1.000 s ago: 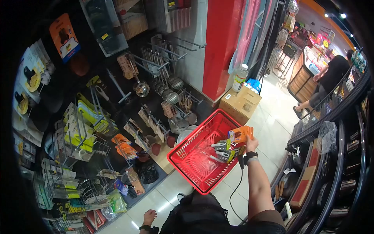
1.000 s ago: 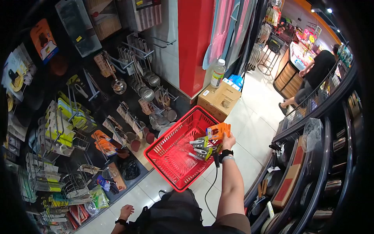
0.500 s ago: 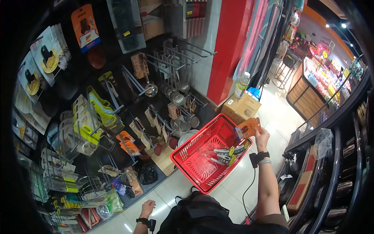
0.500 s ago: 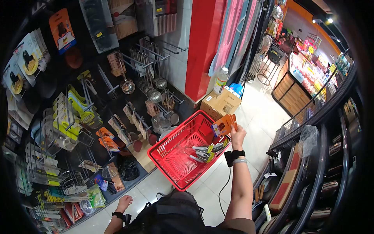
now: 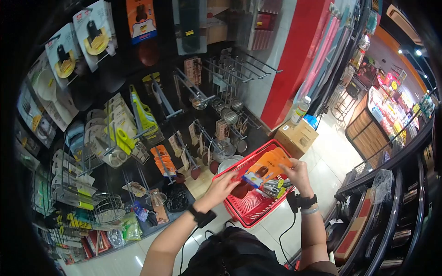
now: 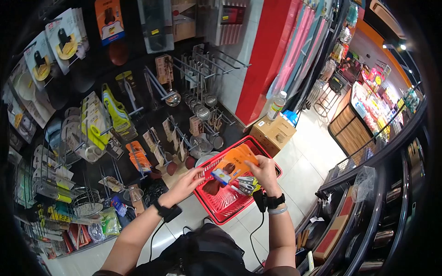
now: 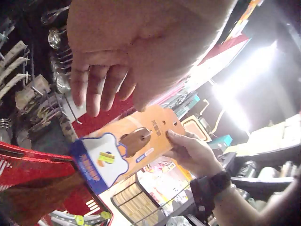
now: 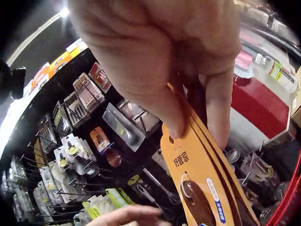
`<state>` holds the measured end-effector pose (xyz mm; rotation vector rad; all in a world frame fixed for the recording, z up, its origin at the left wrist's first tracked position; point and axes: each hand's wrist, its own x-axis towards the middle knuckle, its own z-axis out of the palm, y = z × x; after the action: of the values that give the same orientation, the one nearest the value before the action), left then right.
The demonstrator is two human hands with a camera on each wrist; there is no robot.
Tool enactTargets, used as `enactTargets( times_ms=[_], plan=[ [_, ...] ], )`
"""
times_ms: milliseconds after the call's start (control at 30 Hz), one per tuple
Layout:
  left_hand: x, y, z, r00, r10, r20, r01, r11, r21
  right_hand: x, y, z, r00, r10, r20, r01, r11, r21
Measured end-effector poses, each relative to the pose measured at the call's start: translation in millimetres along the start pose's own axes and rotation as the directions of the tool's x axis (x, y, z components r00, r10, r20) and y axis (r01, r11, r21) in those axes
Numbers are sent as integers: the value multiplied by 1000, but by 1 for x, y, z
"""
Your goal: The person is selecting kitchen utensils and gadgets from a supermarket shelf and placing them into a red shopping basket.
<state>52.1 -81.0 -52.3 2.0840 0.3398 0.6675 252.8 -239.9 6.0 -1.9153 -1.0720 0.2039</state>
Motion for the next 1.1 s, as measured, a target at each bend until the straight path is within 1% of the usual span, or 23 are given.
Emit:
enactTargets(
  times_ms=[33, 67, 100, 133, 167, 200, 233, 300, 333, 400, 533, 600, 633, 700, 733, 800, 833, 867, 933, 1000, 1033, 1067, 1100],
  plan=[
    [11, 1, 7, 1000, -4, -6, 4, 1000, 1, -1, -7, 5, 997, -38, 60, 39, 999, -14],
    [21, 1, 14, 993, 93, -74, -90, 995, 35, -1, -13, 8, 990, -74, 118, 77, 997, -26],
    [27, -2, 17, 972, 192, -136, -183, 980, 75, -2, -19, 11, 990, -75, 119, 78, 997, -26],
    [28, -5, 19, 972, 192, -135, -184, 980, 74, -3, -26, 14, 980, -127, 153, 134, 991, -32],
    [30, -8, 20, 982, 171, -82, -160, 979, 127, -4, -30, 16, 966, -177, 187, 187, 982, -37],
    [30, -9, 23, 989, 147, -28, -139, 974, 179, -4, -30, 16, 968, -172, 185, 182, 982, -39],
    [29, -12, 23, 989, 146, -24, -140, 975, 176, -4, -30, 16, 959, -180, 218, 192, 981, -32],
    [27, -12, 19, 997, 51, 61, -56, 995, 87, -5, -24, 17, 943, -204, 264, 216, 976, -16],
    [25, -9, 20, 997, 50, 61, -55, 995, 88, -5, -22, 17, 943, -204, 265, 216, 976, -15],
    [20, -1, 24, 991, -53, -124, 45, 997, -64, -3, -20, 18, 943, -154, 295, 177, 983, -55],
    [17, -12, 30, 993, 28, -115, -28, 1000, 3, -1, -21, 18, 934, -185, 306, 210, 976, -53],
    [16, -14, 27, 997, 31, -66, -38, 993, -109, 2, -19, 18, 922, -202, 331, 222, 975, -22],
    [15, -15, 23, 997, 28, -73, -36, 994, -105, 3, -21, 14, 919, -209, 336, 228, 974, -18],
    [10, -12, 11, 998, -58, -8, 58, 997, -53, 8, -26, 2, 904, -151, 401, 189, 980, -57],
    [6, -8, 3, 998, -68, -18, 67, 997, -45, 9, -10, 0, 906, -193, 376, 213, 977, -10],
    [-4, 24, -28, 976, -208, 62, 217, 945, -244, 10, -24, -16, 923, -160, 349, 195, 979, -66],
    [-13, 30, -42, 990, -137, 38, 142, 971, -193, 11, -23, -21, 939, -188, 287, 216, 974, -70],
    [-24, 43, -61, 987, -160, 20, 161, 971, -178, 10, -21, -26, 950, -214, 226, 235, 969, -71],
    [-47, 73, -96, 969, -240, 63, 247, 913, -326, 7, -17, -36, 973, -174, 153, 181, 983, -32],
    [-79, 73, -113, 975, -206, -88, 162, 920, -358, 5, -24, -46, 980, -138, 140, 136, 990, 25],
    [-94, 74, -122, 959, -260, -110, 204, 907, -368, 4, -25, -53, 984, -116, 135, 113, 993, 31],
    [-108, 74, -129, 941, -312, -127, 244, 891, -383, 0, -22, -57, 990, -37, 135, 15, 988, 155],
    [-121, 71, -132, 939, -317, -132, 248, 891, -380, -2, -24, -60, 993, -16, 118, -9, 979, 203]
  ],
)
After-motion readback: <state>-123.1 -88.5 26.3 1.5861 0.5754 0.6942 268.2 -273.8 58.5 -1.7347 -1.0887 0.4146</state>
